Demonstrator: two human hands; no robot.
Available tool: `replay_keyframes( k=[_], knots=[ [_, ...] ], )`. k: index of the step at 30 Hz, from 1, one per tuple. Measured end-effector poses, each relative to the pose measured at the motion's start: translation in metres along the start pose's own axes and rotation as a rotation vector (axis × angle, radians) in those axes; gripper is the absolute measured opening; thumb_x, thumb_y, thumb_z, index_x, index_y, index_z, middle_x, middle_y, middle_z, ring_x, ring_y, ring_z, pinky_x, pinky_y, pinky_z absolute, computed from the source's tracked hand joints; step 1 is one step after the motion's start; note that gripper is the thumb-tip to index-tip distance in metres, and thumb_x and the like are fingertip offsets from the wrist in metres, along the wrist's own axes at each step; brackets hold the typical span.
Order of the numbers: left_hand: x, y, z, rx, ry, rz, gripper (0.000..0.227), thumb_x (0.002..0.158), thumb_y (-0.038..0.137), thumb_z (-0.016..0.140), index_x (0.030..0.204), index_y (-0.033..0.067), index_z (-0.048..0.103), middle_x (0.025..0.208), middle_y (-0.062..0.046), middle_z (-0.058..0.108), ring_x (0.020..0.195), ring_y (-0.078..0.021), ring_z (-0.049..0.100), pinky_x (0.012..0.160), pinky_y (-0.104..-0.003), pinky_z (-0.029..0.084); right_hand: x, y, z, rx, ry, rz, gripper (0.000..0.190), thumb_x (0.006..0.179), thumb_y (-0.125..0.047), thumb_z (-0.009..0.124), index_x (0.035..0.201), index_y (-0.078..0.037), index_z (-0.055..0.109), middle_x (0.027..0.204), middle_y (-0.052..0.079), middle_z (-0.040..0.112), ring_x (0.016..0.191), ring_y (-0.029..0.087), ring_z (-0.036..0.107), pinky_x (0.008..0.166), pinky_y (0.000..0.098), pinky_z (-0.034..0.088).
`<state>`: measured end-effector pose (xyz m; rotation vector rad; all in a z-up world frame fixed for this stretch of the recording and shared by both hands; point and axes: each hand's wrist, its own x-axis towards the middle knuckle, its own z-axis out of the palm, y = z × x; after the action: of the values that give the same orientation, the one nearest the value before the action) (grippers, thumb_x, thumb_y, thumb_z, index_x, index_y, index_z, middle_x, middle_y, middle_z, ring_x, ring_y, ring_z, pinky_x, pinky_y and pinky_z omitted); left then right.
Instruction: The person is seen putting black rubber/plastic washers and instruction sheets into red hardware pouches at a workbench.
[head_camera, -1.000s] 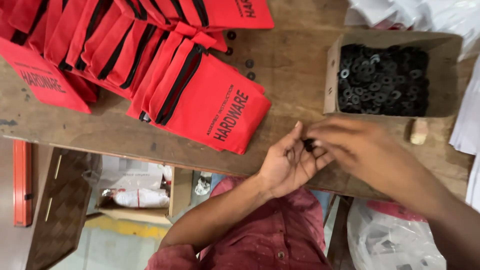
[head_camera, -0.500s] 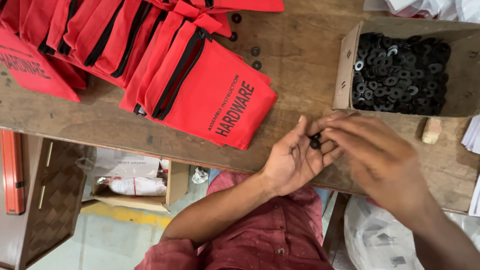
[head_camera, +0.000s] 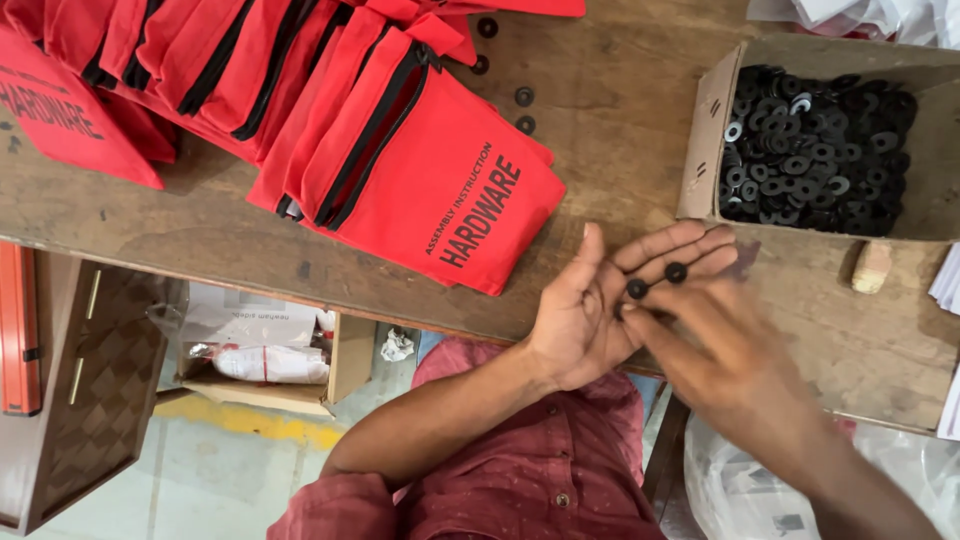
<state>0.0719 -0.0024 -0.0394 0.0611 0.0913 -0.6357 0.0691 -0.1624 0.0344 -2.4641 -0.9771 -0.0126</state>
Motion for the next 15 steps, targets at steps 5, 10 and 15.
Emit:
replay_keyframes(
  k=[5, 10, 15],
  knots=[
    [-0.004, 0.0, -0.002, -0.059, -0.033, 0.01, 0.1, 0.104, 0.075, 0.019, 0.164, -0.0047, 0.022, 0.172, -0.023, 0.022, 0.162, -0.0316, 0.021, 0.134, -0.043, 0.019, -0.025, 0.012, -0.019, -0.103, 0.022, 0.078, 0.042, 0.075, 0.007, 0.075, 0.115, -0.006, 0.075, 0.116, 0.009, 0.066, 0.101, 0.026, 0.066, 0.083, 0.0349, 0.055],
    [-0.005, 0.0, -0.001, -0.077, -0.076, 0.005, 0.105, 0.1, 0.079, 0.02, 0.164, -0.0045, 0.021, 0.173, -0.022, 0.019, 0.163, -0.0311, 0.017, 0.135, -0.043, 0.016, -0.007, 0.064, -0.045, 0.185, 0.275, 0.576, 0.021, 0.114, 0.0, 0.064, 0.134, -0.004, 0.069, 0.128, 0.011, 0.062, 0.089, 0.018, 0.064, 0.074, 0.0237, 0.054],
    [-0.006, 0.001, 0.0, -0.038, -0.084, 0.037, 0.104, 0.101, 0.079, 0.018, 0.163, -0.0046, 0.022, 0.173, -0.021, 0.019, 0.164, -0.0319, 0.017, 0.136, -0.043, 0.016, 0.042, 0.093, -0.052, -0.301, -0.133, 0.412, 0.026, 0.089, -0.014, 0.079, 0.111, -0.001, 0.078, 0.1, 0.016, 0.071, 0.07, 0.026, 0.069, 0.062, 0.0349, 0.055]
  ],
)
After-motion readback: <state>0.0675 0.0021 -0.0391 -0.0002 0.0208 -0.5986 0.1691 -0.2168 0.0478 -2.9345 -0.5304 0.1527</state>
